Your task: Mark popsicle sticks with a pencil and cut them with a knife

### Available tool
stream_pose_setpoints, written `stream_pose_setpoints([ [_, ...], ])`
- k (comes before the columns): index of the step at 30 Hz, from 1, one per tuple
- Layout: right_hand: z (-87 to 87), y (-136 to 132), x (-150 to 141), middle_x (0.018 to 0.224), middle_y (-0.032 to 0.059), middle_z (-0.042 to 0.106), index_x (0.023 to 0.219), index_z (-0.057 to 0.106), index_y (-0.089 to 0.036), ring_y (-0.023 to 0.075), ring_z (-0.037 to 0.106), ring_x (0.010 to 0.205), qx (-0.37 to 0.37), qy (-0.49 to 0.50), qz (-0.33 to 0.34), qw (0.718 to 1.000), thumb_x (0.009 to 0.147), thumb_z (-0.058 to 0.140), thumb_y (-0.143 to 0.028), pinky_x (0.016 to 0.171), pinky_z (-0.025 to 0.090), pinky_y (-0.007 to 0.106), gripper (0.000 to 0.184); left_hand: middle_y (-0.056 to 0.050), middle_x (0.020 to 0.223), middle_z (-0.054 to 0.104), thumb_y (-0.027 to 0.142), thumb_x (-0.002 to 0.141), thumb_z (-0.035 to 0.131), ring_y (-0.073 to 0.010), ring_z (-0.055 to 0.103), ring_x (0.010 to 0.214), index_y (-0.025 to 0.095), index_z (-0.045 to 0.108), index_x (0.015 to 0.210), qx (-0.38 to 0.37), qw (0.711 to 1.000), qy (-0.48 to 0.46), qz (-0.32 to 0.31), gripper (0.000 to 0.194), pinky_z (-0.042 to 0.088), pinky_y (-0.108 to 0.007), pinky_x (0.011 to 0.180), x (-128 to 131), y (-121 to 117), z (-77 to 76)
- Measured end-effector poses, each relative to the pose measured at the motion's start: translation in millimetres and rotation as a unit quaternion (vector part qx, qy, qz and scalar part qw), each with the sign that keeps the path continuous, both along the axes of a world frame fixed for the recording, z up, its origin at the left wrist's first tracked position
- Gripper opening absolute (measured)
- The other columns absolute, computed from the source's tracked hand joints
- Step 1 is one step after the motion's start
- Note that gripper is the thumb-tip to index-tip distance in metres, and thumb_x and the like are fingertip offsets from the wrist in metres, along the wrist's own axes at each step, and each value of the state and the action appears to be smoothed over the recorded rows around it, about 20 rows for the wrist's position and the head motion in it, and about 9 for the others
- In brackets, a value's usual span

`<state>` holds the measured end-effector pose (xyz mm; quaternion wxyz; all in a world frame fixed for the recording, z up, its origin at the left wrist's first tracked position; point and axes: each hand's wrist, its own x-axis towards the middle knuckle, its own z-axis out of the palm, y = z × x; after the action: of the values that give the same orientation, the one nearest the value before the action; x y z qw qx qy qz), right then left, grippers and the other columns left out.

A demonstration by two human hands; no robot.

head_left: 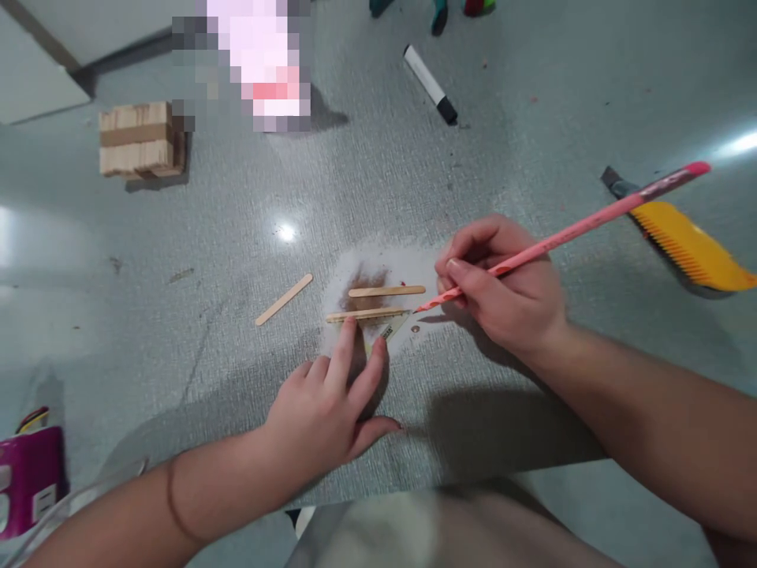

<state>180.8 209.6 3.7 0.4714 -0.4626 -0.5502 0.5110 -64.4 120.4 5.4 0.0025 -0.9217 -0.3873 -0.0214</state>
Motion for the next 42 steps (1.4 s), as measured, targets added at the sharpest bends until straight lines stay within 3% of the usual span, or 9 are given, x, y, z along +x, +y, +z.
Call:
stream_pose_setpoints([
  [7, -0.6, -2.9, 5.7, 0.078, 0.0010, 0.059, 0.085, 0.057, -0.029, 0.0192, 0.059, 0.069, 0.017, -0.094, 0.015, 0.995, 0.096, 0.073, -0.043, 0.051, 0.043, 0.033, 0.024, -0.031, 0.159, 0.061, 0.079, 0.108, 0.039, -0.0217, 0.073, 0.073, 0.021, 0.061, 0.158, -0.027, 1.000, -0.002, 0.005, 0.080, 0.059, -0.034, 0.060, -2.4, -1.9, -3.0],
  [14, -2.2, -2.5, 3.0, 0.078, -0.0032, 0.064, 0.093, 0.062, -0.029, 0.0139, 0.059, 0.057, -0.019, -0.015, 0.057, 0.998, 0.099, 0.073, -0.041, 0.051, 0.050, 0.029, 0.018, -0.032, 0.157, 0.062, 0.078, 0.105, 0.047, -0.0224, 0.073, 0.073, 0.019, 0.061, 0.157, -0.029, 1.000, 0.007, 0.006, 0.080, 0.059, -0.034, 0.060, -1.3, -3.2, -2.5],
  [20, 1.3, 1.2, -1.5, 0.088, 0.0024, 0.076, 0.086, 0.067, -0.028, 0.0189, 0.072, 0.073, -0.030, -0.010, 0.108, 0.994, 0.102, 0.064, -0.058, 0.067, 0.063, 0.035, 0.034, -0.032, 0.165, 0.053, 0.079, 0.103, 0.052, -0.0246, 0.076, 0.081, 0.022, 0.053, 0.164, -0.077, 0.997, 0.024, 0.022, 0.082, 0.061, -0.036, 0.065, -1.0, -4.1, -2.7],
  [23, 3.7, 1.8, -2.1, 0.090, 0.0030, 0.077, 0.078, 0.066, -0.027, 0.0192, 0.072, 0.076, -0.017, -0.034, 0.117, 0.992, 0.099, 0.069, -0.049, 0.071, 0.062, 0.036, 0.030, -0.032, 0.167, 0.050, 0.079, 0.104, 0.051, -0.0261, 0.077, 0.085, 0.023, 0.051, 0.165, -0.089, 0.996, 0.023, 0.023, 0.083, 0.061, -0.037, 0.068, -1.4, -3.8, -2.7],
  [26, 7.4, 2.3, -4.2, 0.089, 0.0013, 0.077, 0.075, 0.064, -0.027, 0.0192, 0.071, 0.078, 0.000, -0.062, 0.118, 0.991, 0.087, 0.078, -0.033, 0.073, 0.059, 0.035, 0.019, -0.031, 0.170, 0.047, 0.080, 0.103, 0.052, -0.0270, 0.077, 0.089, 0.024, 0.050, 0.166, -0.097, 0.995, 0.022, 0.027, 0.084, 0.061, -0.037, 0.069, -1.8, -2.9, -1.5],
  [30, 16.6, 6.5, -11.5, 0.082, -0.0011, 0.071, 0.078, 0.064, -0.027, 0.0180, 0.065, 0.074, 0.015, -0.089, 0.110, 0.990, 0.082, 0.073, -0.024, 0.068, 0.053, 0.032, 0.009, -0.032, 0.170, 0.046, 0.079, 0.102, 0.055, -0.0270, 0.077, 0.089, 0.025, 0.048, 0.168, -0.107, 0.993, 0.033, 0.030, 0.086, 0.061, -0.038, 0.071, -1.4, -2.1, 0.2],
  [33, 21.1, 13.2, -19.8, 0.076, -0.0020, 0.066, 0.078, 0.062, -0.026, 0.0168, 0.060, 0.070, 0.031, -0.139, 0.144, 0.979, 0.082, 0.067, -0.019, 0.065, 0.048, 0.031, 0.009, -0.032, 0.169, 0.047, 0.079, 0.101, 0.057, -0.0270, 0.077, 0.087, 0.024, 0.049, 0.167, -0.102, 0.994, 0.035, 0.028, 0.086, 0.061, -0.038, 0.071, -0.9, -2.0, 0.2],
  [36, 17.1, 20.1, -27.0, 0.073, -0.0023, 0.062, 0.075, 0.055, -0.026, 0.0161, 0.057, 0.069, 0.085, -0.176, 0.196, 0.961, 0.083, 0.061, -0.017, 0.065, 0.045, 0.031, 0.013, -0.033, 0.163, 0.055, 0.080, 0.100, 0.057, -0.0266, 0.076, 0.084, 0.020, 0.057, 0.161, -0.059, 0.998, 0.024, 0.018, 0.085, 0.059, -0.037, 0.066, -0.1, -2.1, 0.0],
  [42, -2.3, 27.5, -26.9, 0.074, -0.0038, 0.059, 0.077, 0.047, -0.026, 0.0134, 0.053, 0.065, 0.189, -0.198, 0.234, 0.933, 0.083, 0.056, -0.012, 0.062, 0.040, 0.030, 0.018, -0.031, 0.147, 0.069, 0.078, 0.096, 0.065, -0.0242, 0.068, 0.077, 0.014, 0.069, 0.145, 0.009, 1.000, -0.016, 0.004, 0.081, 0.054, -0.033, 0.057, 3.6, -2.3, 0.9],
])
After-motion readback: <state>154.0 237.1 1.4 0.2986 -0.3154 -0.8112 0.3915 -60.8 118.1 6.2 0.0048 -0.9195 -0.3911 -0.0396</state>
